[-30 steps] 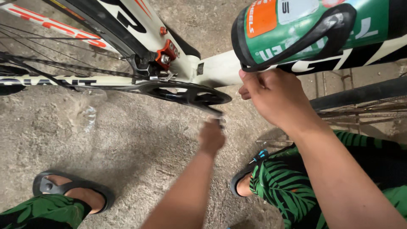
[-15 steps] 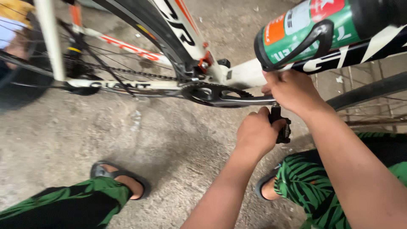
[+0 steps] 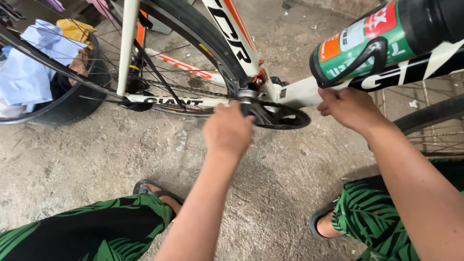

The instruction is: The person rotates the bicycle crank and pedal with their hands while holding the frame to stabilize the bike. They repeatedly turn the crank to test the drivetrain and chain movement.

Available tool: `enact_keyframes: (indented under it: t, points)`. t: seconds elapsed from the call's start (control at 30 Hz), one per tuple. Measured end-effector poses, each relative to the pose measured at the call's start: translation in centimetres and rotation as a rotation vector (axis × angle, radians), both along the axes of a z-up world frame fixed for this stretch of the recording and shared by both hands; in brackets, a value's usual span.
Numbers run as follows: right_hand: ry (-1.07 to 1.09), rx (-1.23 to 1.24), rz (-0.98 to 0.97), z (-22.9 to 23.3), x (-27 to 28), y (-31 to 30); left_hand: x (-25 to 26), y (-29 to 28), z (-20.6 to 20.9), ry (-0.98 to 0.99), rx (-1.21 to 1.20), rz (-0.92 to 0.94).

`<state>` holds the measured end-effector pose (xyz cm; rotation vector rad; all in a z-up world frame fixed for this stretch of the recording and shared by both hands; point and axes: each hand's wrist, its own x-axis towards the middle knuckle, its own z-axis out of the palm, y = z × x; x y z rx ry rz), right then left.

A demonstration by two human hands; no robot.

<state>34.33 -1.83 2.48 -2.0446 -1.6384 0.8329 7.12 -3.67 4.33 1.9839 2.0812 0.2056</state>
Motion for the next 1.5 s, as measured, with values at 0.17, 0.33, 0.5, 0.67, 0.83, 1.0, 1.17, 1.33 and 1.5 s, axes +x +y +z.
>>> enact_keyframes:
  t: [0.17,0.33,0.5,0.67,0.83,1.0,1.17,1.33,1.5]
  points:
    - [-0.005,0.019,0.016,-0.4,0.0,0.3,-5.0,2.8,-6.5,0.233,0.151,0.097]
    - [-0.023,0.076,0.03,-0.6,0.0,0.3,-8.8,5.5,-15.3,0.212,0.118,0.184]
    - [0.004,0.087,0.04,-0.4,0.0,-0.2,-7.9,8.1,-24.3,0.209,-0.307,0.172]
    - [-0.087,0.16,0.046,-0.9,-0.3,-0.2,-4.8,8.7,-31.0,0.149,-0.424,0.095]
    - [-0.101,0.168,0.048,-0.3,-0.5,-0.6,0.5,7.8,-34.6,0.089,-0.522,0.022]
    - [-0.103,0.132,0.008,0.3,-1.1,-0.5,7.7,6.4,-37.2,0.022,-0.555,-0.073]
    - [-0.048,0.137,0.005,-0.2,-0.8,-0.4,14.4,2.5,-36.3,-0.245,-0.452,-0.22]
    - [-0.05,0.14,0.017,-0.1,-0.9,-0.2,19.1,-1.1,-27.4,-0.509,-0.366,-0.259]
    - [-0.028,0.127,0.03,-1.1,-0.3,0.0,17.2,-2.4,-16.7,-0.721,-0.262,-0.327]
